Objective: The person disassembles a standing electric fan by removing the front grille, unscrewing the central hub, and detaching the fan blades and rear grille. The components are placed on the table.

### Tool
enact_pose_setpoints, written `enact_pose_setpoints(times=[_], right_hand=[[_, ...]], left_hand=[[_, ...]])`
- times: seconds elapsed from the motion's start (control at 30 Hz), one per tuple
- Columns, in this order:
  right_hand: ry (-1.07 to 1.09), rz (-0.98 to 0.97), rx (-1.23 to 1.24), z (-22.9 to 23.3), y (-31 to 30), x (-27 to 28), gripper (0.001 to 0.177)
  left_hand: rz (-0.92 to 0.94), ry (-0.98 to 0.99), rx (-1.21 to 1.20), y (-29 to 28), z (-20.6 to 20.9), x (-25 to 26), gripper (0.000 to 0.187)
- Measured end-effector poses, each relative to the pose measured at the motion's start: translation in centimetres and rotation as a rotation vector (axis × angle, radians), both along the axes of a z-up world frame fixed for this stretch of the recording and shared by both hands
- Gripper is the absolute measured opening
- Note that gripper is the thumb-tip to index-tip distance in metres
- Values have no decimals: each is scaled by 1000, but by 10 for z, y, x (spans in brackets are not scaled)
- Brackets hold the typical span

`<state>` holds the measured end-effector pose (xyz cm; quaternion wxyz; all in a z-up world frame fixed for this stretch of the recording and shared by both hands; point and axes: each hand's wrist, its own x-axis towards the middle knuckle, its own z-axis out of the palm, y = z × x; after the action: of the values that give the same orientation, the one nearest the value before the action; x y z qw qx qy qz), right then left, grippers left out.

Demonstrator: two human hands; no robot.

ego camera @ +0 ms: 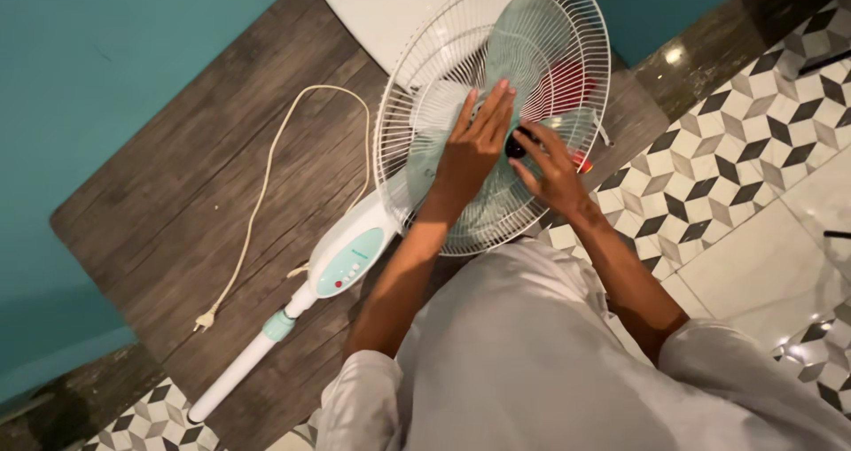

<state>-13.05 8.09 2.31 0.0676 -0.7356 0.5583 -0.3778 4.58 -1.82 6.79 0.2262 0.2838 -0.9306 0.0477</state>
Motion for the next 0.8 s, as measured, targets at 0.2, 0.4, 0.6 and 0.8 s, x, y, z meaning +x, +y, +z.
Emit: enact_pose_setpoints(times=[0.2, 0.4, 0.6, 0.8], right_hand=[[23, 89, 67, -18, -3, -29, 58], [-4, 109, -98, -23, -8, -33, 53], [-71, 70, -94, -25, -9, -32, 45], [-85, 105, -175, -37, -9, -30, 42]], left_hand=[[-56, -17, -32, -18, -7, -13, 44], [-92, 10, 127, -18, -4, -7, 42], [-5, 53, 81, -10, -7, -9, 39], [107, 76, 19, 0, -14, -14, 38]])
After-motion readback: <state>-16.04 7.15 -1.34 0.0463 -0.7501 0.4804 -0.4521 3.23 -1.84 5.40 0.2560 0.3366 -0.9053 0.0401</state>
